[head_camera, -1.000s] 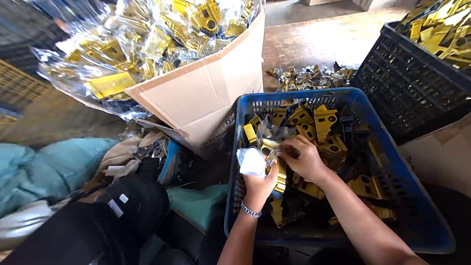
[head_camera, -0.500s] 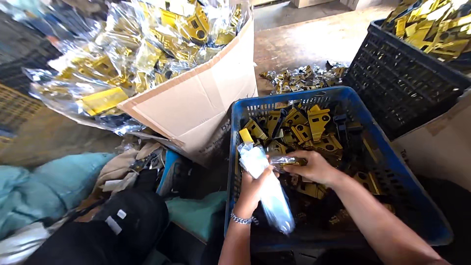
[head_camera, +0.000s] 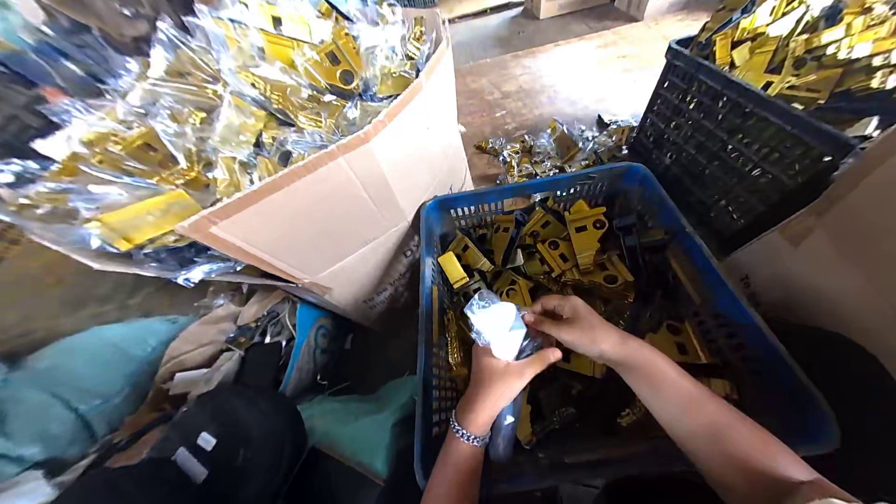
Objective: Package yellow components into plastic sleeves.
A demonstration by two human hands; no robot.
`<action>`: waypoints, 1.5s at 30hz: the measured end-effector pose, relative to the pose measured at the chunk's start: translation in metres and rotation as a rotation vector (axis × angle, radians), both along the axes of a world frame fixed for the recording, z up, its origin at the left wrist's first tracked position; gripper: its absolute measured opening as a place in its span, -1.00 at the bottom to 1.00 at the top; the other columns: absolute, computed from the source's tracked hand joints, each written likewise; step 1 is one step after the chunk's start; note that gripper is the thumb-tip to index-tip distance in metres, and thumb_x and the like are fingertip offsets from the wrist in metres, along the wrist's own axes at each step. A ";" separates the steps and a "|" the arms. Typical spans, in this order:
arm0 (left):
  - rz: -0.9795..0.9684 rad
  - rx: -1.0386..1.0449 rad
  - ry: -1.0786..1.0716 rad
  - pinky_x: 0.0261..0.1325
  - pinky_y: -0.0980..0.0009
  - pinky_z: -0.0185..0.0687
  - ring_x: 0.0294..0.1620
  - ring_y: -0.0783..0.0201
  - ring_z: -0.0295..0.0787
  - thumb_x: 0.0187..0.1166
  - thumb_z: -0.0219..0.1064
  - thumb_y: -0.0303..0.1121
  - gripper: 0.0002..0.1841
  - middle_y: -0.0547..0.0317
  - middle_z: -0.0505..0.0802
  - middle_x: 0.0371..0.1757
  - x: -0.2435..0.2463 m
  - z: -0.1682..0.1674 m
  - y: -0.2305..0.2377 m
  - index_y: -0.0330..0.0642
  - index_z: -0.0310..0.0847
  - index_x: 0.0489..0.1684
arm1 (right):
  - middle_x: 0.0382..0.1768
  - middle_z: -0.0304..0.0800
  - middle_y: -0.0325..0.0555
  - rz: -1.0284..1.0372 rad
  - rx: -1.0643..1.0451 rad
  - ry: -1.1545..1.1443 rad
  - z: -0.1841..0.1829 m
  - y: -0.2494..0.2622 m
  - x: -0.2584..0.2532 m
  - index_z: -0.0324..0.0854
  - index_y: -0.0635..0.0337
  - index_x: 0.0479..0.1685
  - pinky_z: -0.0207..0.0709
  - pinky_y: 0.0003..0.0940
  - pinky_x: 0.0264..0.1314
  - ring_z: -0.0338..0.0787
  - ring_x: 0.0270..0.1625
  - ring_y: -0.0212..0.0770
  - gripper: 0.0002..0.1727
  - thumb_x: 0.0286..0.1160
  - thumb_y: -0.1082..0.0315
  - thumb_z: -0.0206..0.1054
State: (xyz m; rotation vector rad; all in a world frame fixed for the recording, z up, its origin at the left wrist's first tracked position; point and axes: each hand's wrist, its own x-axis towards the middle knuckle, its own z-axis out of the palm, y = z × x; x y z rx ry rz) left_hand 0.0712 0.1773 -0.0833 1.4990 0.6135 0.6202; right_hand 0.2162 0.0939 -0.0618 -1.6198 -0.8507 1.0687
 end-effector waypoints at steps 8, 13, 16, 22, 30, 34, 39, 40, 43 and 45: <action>-0.104 -0.307 0.234 -0.54 0.64 0.46 -0.65 0.60 0.47 0.54 0.41 -0.49 -0.82 0.37 0.71 -0.47 -0.001 0.026 0.000 -0.28 0.56 -0.01 | -0.54 0.51 -0.39 0.042 -0.071 0.152 0.002 -0.021 -0.006 0.57 0.26 -0.06 0.51 -0.62 -0.50 0.51 -0.63 -0.55 -0.75 0.85 0.30 0.05; 0.024 -0.256 0.225 -0.54 0.65 0.48 -0.63 0.59 0.51 0.60 0.38 -0.51 -0.79 0.28 0.73 -0.42 -0.001 0.026 0.000 -0.34 0.47 0.04 | -0.41 0.62 -0.31 -0.008 -0.055 0.195 -0.002 -0.023 -0.020 0.54 0.33 0.02 0.70 -0.51 -0.27 0.69 -0.47 -0.48 -0.76 0.85 0.33 0.04; 0.292 0.598 0.312 -0.01 0.18 0.76 -0.22 0.17 0.90 0.46 0.36 -0.40 -0.72 -0.11 0.90 -0.29 -0.011 -0.006 0.034 -0.55 0.76 -0.18 | -0.45 0.67 -0.37 -0.002 0.003 0.248 -0.001 -0.020 -0.019 0.56 0.26 -0.10 0.67 -0.59 -0.35 0.68 -0.51 -0.52 -0.93 0.72 0.46 0.20; -0.023 -0.163 -0.055 -0.06 0.50 0.79 -0.26 0.51 0.81 0.09 0.63 -0.57 -0.61 0.36 0.85 -0.32 -0.016 0.019 0.020 -0.27 0.62 -0.10 | -0.69 0.62 -0.48 0.118 0.139 0.244 -0.001 -0.010 -0.016 0.53 0.04 -0.50 0.42 -0.68 -0.69 0.50 -0.76 -0.61 -0.76 0.23 0.50 0.52; 0.373 0.216 -0.013 -0.09 0.58 0.71 -0.24 0.57 0.75 0.13 0.42 -0.62 -0.67 0.34 0.78 -0.32 -0.023 0.002 0.056 -0.38 0.56 -0.10 | -0.07 0.78 0.11 0.151 -0.099 -0.648 0.004 0.046 0.053 0.75 0.33 -0.03 0.68 -0.05 0.03 0.78 -0.08 -0.01 -0.86 0.56 0.53 0.35; 0.384 0.153 -0.096 -0.10 0.52 0.76 -0.24 0.49 0.82 0.32 0.38 -0.59 -0.78 0.27 0.87 -0.26 -0.014 0.006 0.054 -0.35 0.62 -0.09 | 0.78 0.06 0.39 0.600 -0.463 -0.960 -0.045 0.081 0.060 0.66 0.05 0.50 -0.20 0.73 0.62 -0.03 0.76 0.65 -0.29 0.21 0.71 0.47; 0.460 0.225 -0.147 0.00 0.55 0.75 -0.23 0.54 0.78 0.25 0.56 -0.52 -0.74 0.32 0.81 -0.33 -0.008 0.002 0.053 -0.34 0.61 -0.18 | 0.78 0.10 0.37 0.596 -0.501 -0.930 -0.030 0.049 0.063 0.69 0.30 0.34 -0.43 0.66 0.69 -0.12 0.83 0.50 -0.44 0.30 0.31 0.62; 0.466 0.230 -0.112 0.03 0.56 0.74 -0.20 0.56 0.77 0.26 0.55 -0.52 -0.73 0.31 0.81 -0.31 -0.009 0.003 0.052 -0.36 0.61 -0.16 | 0.77 0.14 0.32 0.480 -0.444 -0.798 -0.023 0.033 0.064 0.68 0.36 0.31 -0.41 0.56 0.75 -0.08 0.84 0.42 -0.44 0.39 0.18 0.58; 0.457 0.200 -0.020 0.11 0.60 0.69 -0.10 0.58 0.77 0.31 0.51 -0.56 -0.66 0.18 0.84 -0.17 -0.007 0.003 0.045 -0.48 0.60 0.03 | 0.52 0.53 0.14 -0.012 -0.114 -0.279 -0.007 -0.014 0.060 0.55 0.41 0.41 0.41 -0.05 0.59 0.53 0.54 -0.04 -0.31 0.43 0.05 0.48; 0.454 0.212 0.003 0.16 0.63 0.64 -0.01 0.60 0.75 0.31 0.50 -0.58 -0.60 0.09 0.85 -0.06 -0.004 0.000 0.039 -0.53 0.60 0.13 | 0.23 0.75 -0.18 -0.197 0.103 -0.029 0.004 -0.032 0.050 0.48 0.20 0.36 0.70 -0.37 0.26 0.77 0.21 -0.36 -0.36 0.30 0.05 0.44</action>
